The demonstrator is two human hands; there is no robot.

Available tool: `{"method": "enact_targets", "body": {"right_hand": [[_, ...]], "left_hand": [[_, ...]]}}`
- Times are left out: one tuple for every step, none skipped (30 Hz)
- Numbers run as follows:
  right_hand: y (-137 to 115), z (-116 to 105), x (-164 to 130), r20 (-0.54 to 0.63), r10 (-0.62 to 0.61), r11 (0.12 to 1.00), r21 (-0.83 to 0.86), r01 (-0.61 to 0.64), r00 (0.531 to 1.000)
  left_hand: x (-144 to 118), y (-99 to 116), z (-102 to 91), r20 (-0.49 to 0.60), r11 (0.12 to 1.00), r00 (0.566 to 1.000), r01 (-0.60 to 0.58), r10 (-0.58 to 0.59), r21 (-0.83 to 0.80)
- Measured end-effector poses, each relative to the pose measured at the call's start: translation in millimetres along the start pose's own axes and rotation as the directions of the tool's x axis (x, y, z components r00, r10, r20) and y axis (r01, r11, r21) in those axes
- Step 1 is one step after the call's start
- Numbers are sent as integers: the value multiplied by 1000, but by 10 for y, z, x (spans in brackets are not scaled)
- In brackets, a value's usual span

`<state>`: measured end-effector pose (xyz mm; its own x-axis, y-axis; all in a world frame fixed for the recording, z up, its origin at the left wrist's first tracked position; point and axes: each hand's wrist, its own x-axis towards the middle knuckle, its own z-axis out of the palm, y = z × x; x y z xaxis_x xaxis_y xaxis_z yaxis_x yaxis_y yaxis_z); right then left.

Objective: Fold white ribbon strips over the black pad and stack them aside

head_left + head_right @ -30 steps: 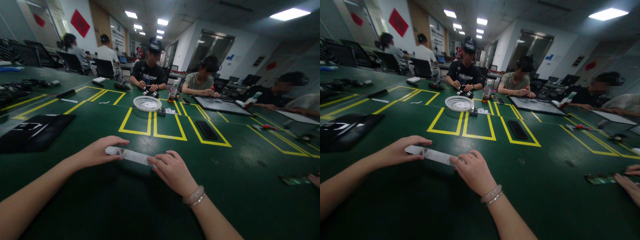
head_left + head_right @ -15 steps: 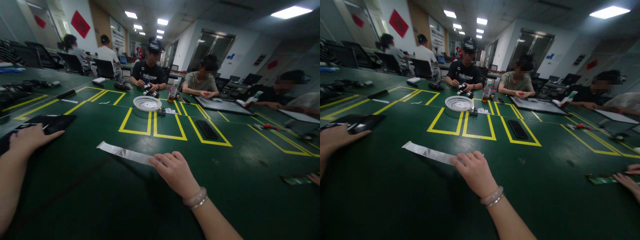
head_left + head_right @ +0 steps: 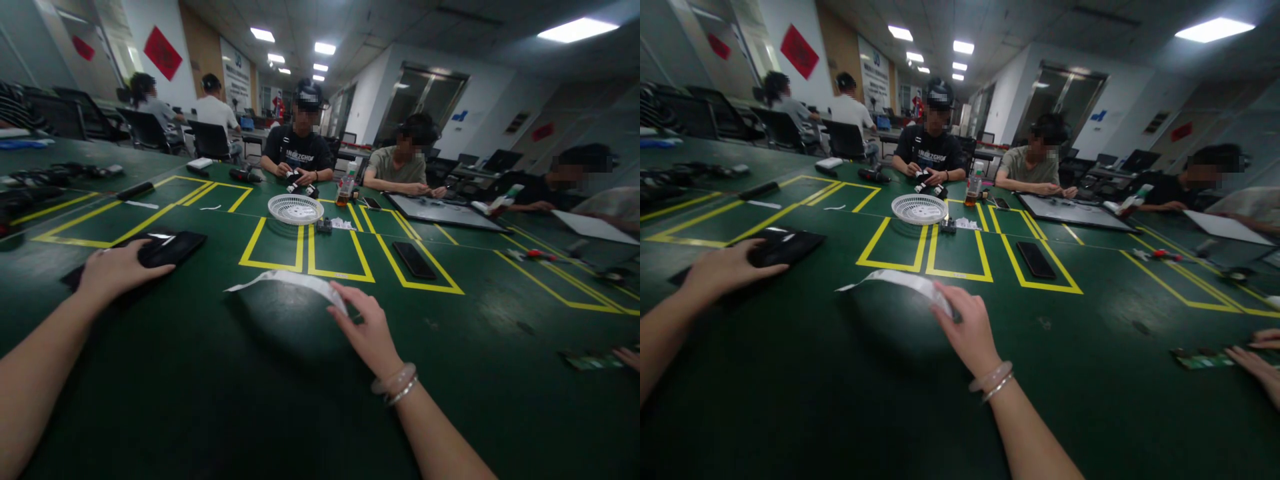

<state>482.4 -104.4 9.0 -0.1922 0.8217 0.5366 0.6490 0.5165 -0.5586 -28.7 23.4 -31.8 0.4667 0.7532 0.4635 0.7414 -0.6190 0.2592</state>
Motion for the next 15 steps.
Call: {"method": "enact_targets", "body": {"right_hand": [[49,-18,28,-125,143,979,163,-122,982],[93,-38,57,-210,294,918,334,-215,932],[132,-60,84,-251,421,829,497,-257,872],[168,-83,109,-277,522,728,637,-252,806],[203,-104,129,-261,615,613,752,-243,744],[238,-122,144,-216,693,494,837,-235,688],[275,-136,153,-164,763,377,899,-224,625],[314,-145,156,-116,820,279,936,-215,560],[352,-150,153,-99,838,249,945,-214,537],[390,-152,146,-86,845,231,949,-216,527],[425,-152,137,-69,853,210,953,-218,518],[456,-151,126,-56,856,196,955,-222,514],[482,-151,115,-44,857,183,957,-224,513],[503,-152,107,-36,858,174,959,-225,512],[521,-155,101,-31,858,169,960,-224,513]], "left_hand": [[73,131,77,-76,994,994,86,-81,64],[145,295,149,-124,981,981,163,-149,108],[215,489,212,-114,971,977,197,-183,136],[278,705,262,-42,976,984,175,-171,129],[333,935,300,61,987,990,117,-124,106],[378,1167,325,177,996,982,46,-60,80],[411,1390,343,247,999,969,-11,-1,46],[432,1595,356,306,998,951,-57,51,11],[444,1775,369,343,995,934,-94,96,-21],[447,1927,384,363,991,923,-121,131,-50],[445,2048,403,376,987,913,-142,160,-75],[438,2141,426,382,982,905,-161,186,-96],[431,2207,453,382,978,900,-177,208,-114],[423,2252,481,380,973,897,-191,226,-128],[417,2280,509,375,969,895,-204,243,-141]]}}
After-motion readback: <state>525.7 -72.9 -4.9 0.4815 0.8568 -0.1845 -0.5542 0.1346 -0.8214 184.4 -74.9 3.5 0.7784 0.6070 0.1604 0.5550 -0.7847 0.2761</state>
